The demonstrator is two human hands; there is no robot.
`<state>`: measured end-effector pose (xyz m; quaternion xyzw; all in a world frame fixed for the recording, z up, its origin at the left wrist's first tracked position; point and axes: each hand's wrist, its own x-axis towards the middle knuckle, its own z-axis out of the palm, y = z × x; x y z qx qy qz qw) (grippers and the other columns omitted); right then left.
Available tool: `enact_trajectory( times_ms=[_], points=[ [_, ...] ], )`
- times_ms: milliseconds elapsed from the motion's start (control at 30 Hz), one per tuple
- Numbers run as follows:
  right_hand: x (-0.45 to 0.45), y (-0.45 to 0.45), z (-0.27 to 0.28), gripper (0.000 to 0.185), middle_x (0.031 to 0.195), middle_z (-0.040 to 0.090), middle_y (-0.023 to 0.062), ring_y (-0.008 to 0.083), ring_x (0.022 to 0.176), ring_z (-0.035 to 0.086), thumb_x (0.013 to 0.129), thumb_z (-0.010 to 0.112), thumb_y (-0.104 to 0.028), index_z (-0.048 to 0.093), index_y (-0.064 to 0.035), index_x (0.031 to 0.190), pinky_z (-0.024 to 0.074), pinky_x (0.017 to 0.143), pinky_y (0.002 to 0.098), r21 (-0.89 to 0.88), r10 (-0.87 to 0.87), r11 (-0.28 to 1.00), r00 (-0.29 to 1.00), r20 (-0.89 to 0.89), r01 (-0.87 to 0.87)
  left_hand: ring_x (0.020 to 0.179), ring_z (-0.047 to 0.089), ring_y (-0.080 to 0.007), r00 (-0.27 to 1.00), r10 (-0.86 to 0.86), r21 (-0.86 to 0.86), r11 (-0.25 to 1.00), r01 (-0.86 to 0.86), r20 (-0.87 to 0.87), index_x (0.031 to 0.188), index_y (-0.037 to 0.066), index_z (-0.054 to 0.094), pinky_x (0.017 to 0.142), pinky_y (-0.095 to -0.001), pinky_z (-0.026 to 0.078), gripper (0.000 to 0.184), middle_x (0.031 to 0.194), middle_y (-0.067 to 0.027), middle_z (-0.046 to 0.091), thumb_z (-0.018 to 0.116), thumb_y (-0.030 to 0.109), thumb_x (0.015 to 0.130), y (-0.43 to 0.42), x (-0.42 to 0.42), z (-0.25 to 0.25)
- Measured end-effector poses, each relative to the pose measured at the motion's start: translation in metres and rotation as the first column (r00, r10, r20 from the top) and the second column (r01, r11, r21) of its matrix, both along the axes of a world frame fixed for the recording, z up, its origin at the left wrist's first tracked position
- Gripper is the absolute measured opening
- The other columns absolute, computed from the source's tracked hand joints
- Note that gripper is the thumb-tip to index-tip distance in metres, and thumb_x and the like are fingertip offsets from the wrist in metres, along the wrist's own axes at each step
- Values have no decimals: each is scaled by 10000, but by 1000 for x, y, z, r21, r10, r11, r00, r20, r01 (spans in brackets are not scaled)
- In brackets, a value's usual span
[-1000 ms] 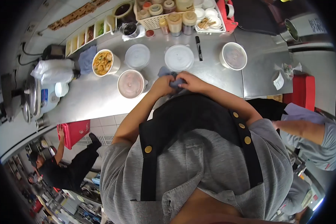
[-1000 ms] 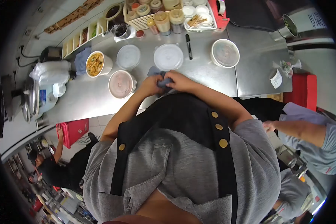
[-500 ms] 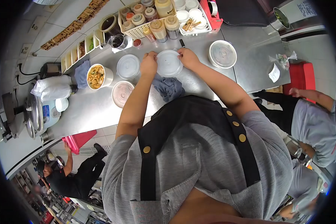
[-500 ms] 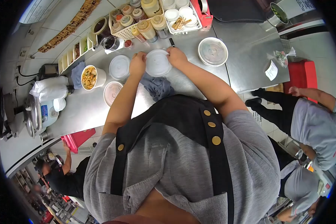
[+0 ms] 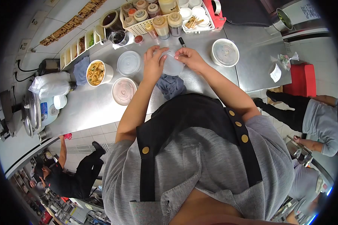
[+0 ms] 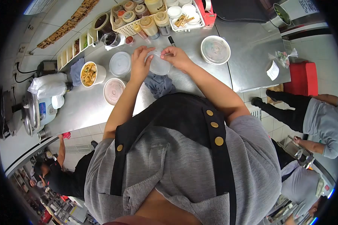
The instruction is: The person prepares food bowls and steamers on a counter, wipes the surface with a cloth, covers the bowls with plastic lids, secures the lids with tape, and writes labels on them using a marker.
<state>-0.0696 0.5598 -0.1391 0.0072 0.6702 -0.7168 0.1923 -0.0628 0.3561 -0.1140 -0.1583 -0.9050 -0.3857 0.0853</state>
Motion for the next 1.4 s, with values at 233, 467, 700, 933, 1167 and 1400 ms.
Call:
enact_trajectory(
  times_ms=[233, 467, 700, 933, 1167, 1400],
  points=[
    [2, -6, 6, 252, 952, 696, 22, 90, 806, 604, 920, 678, -86, 680, -21, 1164, 485, 730, 253, 50, 41, 998, 999, -26, -40, 1146, 528, -305, 979, -157, -25, 988, 155, -131, 1095, 158, 681, 965, -435, 441, 242, 1257, -97, 557, 714, 166, 856, -11, 6, 17],
    [-4, 18, -35, 294, 941, 709, 111, 233, 770, 638, 837, 685, -26, 708, -78, 1125, 526, 750, 332, 526, -22, 835, 965, -260, 161, 1039, 601, -266, 958, -114, -98, 991, 91, -264, 1033, 84, 653, 891, -396, 462, 161, 1040, -83, 670, 687, 140, 887, -62, 17, 50],
    [-4, -36, 16, 248, 954, 678, 87, 215, 926, 618, 874, 707, -130, 687, -74, 1115, 515, 821, 332, 427, 10, 819, 735, -678, 383, 773, 501, -23, 970, 188, 666, 705, -244, 156, 1119, 35, 567, 674, -167, 395, 158, 891, 31, 608, 605, 114, 987, -100, 9, 57],
    [15, -67, 95, 180, 994, 683, 10, 76, 896, 618, 969, 633, -147, 627, -38, 1113, 508, 805, 256, -144, 54, 986, 973, -225, -88, 892, 608, -92, 986, -62, 747, 661, -74, 153, 1146, -3, 566, 784, -211, 474, 266, 1020, -55, 669, 684, 32, 911, -71, 20, 89],
    [25, -45, 113, 216, 998, 686, 3, 72, 867, 621, 962, 642, -136, 582, -55, 1154, 501, 793, 244, -395, -218, 902, 973, -74, 172, 918, 635, -112, 848, -223, 820, 457, -344, 481, 1114, -12, 652, 814, -221, 503, 263, 1025, -76, 688, 733, 49, 871, -81, 26, 109],
    [29, -27, 140, 194, 977, 681, 2, 78, 872, 607, 967, 641, -170, 666, -28, 1098, 461, 820, 231, -109, -149, 987, 924, -352, 118, 800, 605, -97, 987, -45, 673, 736, -72, 156, 954, 3, 748, 674, -242, 485, 110, 863, -34, 676, 744, 43, 853, -67, 33, 127]
  ],
)
